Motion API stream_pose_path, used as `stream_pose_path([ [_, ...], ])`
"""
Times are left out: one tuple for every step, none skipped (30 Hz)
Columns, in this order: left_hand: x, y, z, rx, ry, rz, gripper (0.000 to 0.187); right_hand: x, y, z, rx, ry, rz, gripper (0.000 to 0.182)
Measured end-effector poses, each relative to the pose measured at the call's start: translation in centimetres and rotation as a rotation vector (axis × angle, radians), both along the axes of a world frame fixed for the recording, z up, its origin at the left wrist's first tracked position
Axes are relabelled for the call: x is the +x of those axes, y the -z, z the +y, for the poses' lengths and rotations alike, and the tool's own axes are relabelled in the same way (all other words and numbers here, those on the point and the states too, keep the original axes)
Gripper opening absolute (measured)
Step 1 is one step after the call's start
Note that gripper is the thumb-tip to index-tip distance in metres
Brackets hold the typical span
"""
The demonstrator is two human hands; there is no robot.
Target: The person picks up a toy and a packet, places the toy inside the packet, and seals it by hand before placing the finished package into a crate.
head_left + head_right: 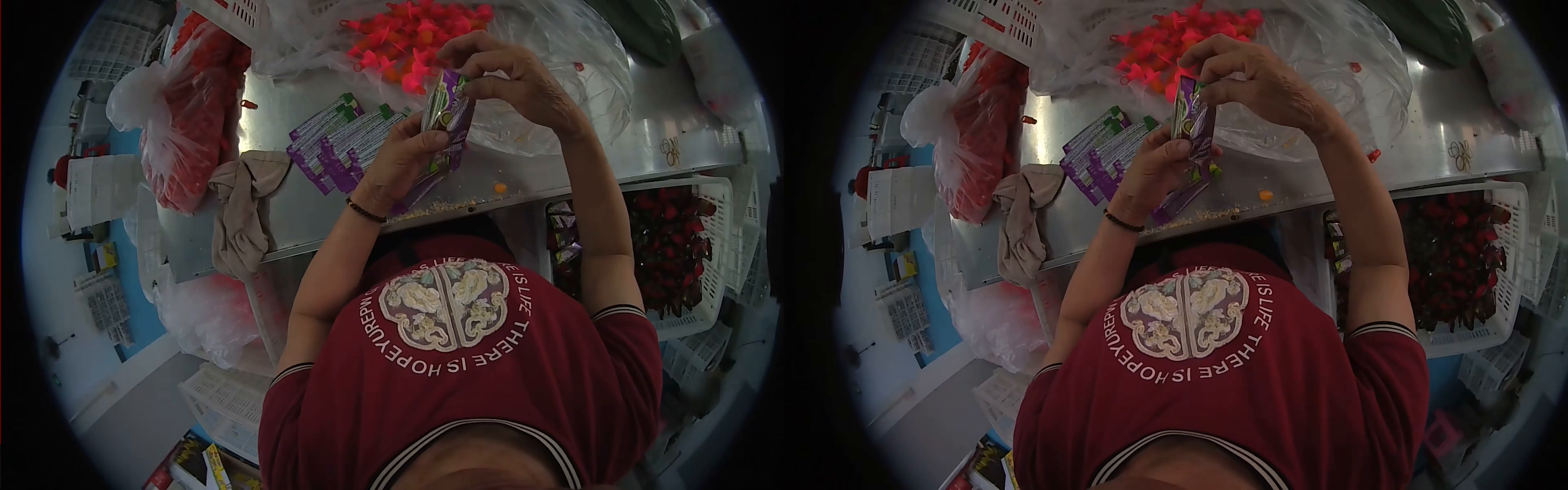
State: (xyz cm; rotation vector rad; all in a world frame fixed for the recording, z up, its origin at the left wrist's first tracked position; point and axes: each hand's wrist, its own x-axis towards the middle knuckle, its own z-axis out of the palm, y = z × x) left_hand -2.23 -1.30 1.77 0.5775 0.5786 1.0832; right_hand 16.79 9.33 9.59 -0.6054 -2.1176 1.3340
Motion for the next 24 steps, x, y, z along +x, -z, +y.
stream_pose_path([
  [0.2,-0.1,-0.1,-0.001,-0.002,0.001,0.034,0.1,0.2,0.1,-0.001,-0.002,0.001,0.004],
  [0.5,-0.3,-0.1,-0.021,-0.032,-0.015,0.032,0.1,0.5,0.3,0.045,0.044,-0.020,0.005],
  [0.6,-0.3,-0.1,-0.042,-0.061,-0.030,0.029,0.2,0.7,0.4,0.091,0.091,-0.041,0.005],
  [0.6,0.0,-0.1,-0.042,-0.060,-0.029,0.029,0.1,0.7,0.3,0.090,0.093,-0.040,0.005],
  [0.5,0.5,-0.1,-0.013,-0.063,0.018,0.030,0.0,0.8,0.0,0.087,0.127,-0.059,0.006],
  [0.5,0.4,-0.2,0.017,-0.066,0.066,0.031,0.0,0.9,-0.2,0.084,0.161,-0.078,0.006],
  [0.6,0.2,-0.2,0.015,-0.064,0.067,0.031,0.1,1.2,-0.1,0.082,0.162,-0.077,0.006],
  [0.8,-0.1,-0.3,0.019,-0.105,0.107,0.030,0.3,1.8,0.0,0.103,0.187,-0.115,0.008],
  [1.0,-0.4,-0.5,0.023,-0.146,0.147,0.029,0.3,2.0,0.1,0.124,0.212,-0.154,0.013],
  [1.2,-0.4,-0.6,0.023,-0.144,0.148,0.029,0.3,2.1,-0.2,0.123,0.213,-0.153,0.013],
  [1.3,-0.2,-0.7,0.039,-0.199,0.209,0.031,0.1,2.1,-0.8,0.016,0.267,-0.068,0.021],
  [1.5,-0.2,-0.8,0.054,-0.254,0.270,0.032,-0.1,2.0,-1.3,-0.092,0.319,0.016,0.029],
  [1.6,-0.3,-0.9,0.053,-0.255,0.272,0.032,-0.2,2.0,-1.7,-0.094,0.319,0.017,0.029],
  [1.7,-0.5,-0.9,0.070,-0.273,0.305,0.033,-0.4,2.0,-2.2,0.046,0.318,-0.006,0.036],
  [1.8,-0.7,-1.0,0.087,-0.287,0.337,0.033,-0.5,2.0,-2.7,0.185,0.320,-0.030,0.043],
  [1.9,-0.7,-1.1,0.087,-0.279,0.338,0.033,-0.7,2.0,-3.1,0.183,0.328,-0.029,0.043],
  [1.9,-0.8,-1.1,0.105,-0.270,0.384,0.033,-0.9,1.9,-3.5,0.124,0.315,-0.032,0.041],
  [2.0,-0.8,-1.2,0.125,-0.260,0.428,0.033,-0.9,1.9,-3.7,0.065,0.302,-0.034,0.038],
  [2.1,-0.6,-1.3,0.125,-0.248,0.426,0.033,-0.6,1.8,-3.5,0.063,0.314,-0.037,0.038],
  [2.0,-0.3,-1.5,0.118,-0.176,0.449,0.032,-0.2,1.7,-3.2,-0.032,0.303,-0.148,0.034],
  [2.0,0.0,-1.6,0.111,-0.100,0.471,0.030,0.3,1.8,-3.0,-0.132,0.293,-0.259,0.029],
  [2.0,0.1,-1.7,0.106,-0.078,0.465,0.030,0.9,2.1,-3.0,-0.143,0.312,-0.264,0.029],
  [2.1,0.1,-1.8,0.121,-0.058,0.498,0.028,1.4,2.6,-3.3,-0.164,0.295,-0.210,0.025],
  [2.0,0.3,-1.9,0.138,-0.033,0.530,0.027,2.1,3.2,-3.6,-0.185,0.282,-0.156,0.021],
])
